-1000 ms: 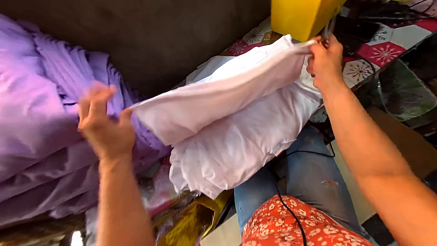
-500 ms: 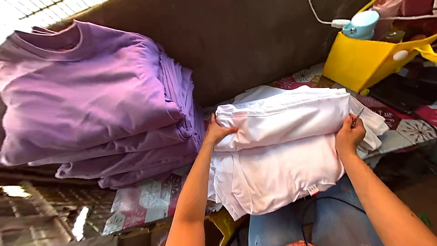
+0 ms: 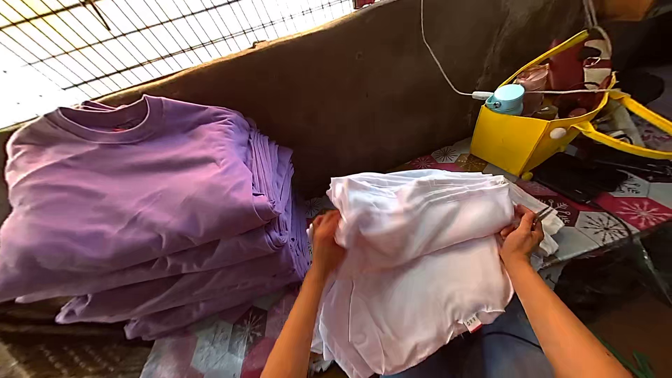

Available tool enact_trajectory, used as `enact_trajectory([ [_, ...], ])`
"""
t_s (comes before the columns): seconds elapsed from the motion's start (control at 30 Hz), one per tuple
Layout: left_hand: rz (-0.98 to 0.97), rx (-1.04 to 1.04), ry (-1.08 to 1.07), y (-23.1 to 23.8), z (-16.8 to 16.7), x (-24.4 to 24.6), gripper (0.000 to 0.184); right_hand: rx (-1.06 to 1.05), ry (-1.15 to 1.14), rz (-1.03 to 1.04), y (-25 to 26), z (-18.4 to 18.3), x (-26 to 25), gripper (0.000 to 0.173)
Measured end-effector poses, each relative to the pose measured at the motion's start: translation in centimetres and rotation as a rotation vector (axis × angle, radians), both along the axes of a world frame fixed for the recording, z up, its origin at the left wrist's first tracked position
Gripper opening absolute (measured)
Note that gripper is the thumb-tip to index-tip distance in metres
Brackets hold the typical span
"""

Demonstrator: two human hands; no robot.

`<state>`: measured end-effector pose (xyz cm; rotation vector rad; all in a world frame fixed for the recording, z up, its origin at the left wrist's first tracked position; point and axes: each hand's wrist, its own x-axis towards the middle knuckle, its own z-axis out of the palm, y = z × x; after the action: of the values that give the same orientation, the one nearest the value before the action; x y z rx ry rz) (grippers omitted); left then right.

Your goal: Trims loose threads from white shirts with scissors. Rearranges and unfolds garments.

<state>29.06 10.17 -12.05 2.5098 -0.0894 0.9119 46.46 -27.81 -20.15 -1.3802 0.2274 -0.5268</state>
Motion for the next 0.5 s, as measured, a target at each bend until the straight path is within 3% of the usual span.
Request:
enact_trajectory([
  [0.07,-0.145,0.252,-0.248,-4.3,0.4,-5.2,0.027,0.201,0.019,0.062,-0.8,0.1,0.2,0.05],
  [0.13,-0.284,0.413,-0.22,-6.4,0.0,-9.4,0.025,0.34,0.056,0.162,-1.7,0.8,0.0,0.055],
  [0.17,-0.303,0.416,-0.163,-6.4,-0.5,-10.9,0.03,0.387,0.074,0.216,-2.2,1.1,-0.2,0.057],
  [0.23,-0.242,0.298,-0.021,-5.6,-1.4,-13.0,0.057,0.427,0.101,0.313,-3.3,1.0,-0.3,0.062],
  [0.3,-0.142,0.219,0.114,-4.5,-1.8,-13.9,0.082,0.318,0.119,0.384,-4.0,0.4,-0.2,0.062],
  [0.37,-0.086,0.205,0.239,-4.1,-1.6,-13.2,0.096,0.063,0.162,0.348,-3.2,0.6,-0.6,0.037],
  [0.43,-0.156,0.169,0.395,-5.0,-0.5,-11.8,0.109,-0.137,0.17,0.33,-2.2,1.2,-1.3,0.036],
  [0.5,-0.339,0.088,0.542,-6.7,0.9,-10.0,0.111,-0.188,0.153,0.326,-1.9,1.0,-1.1,0.043],
])
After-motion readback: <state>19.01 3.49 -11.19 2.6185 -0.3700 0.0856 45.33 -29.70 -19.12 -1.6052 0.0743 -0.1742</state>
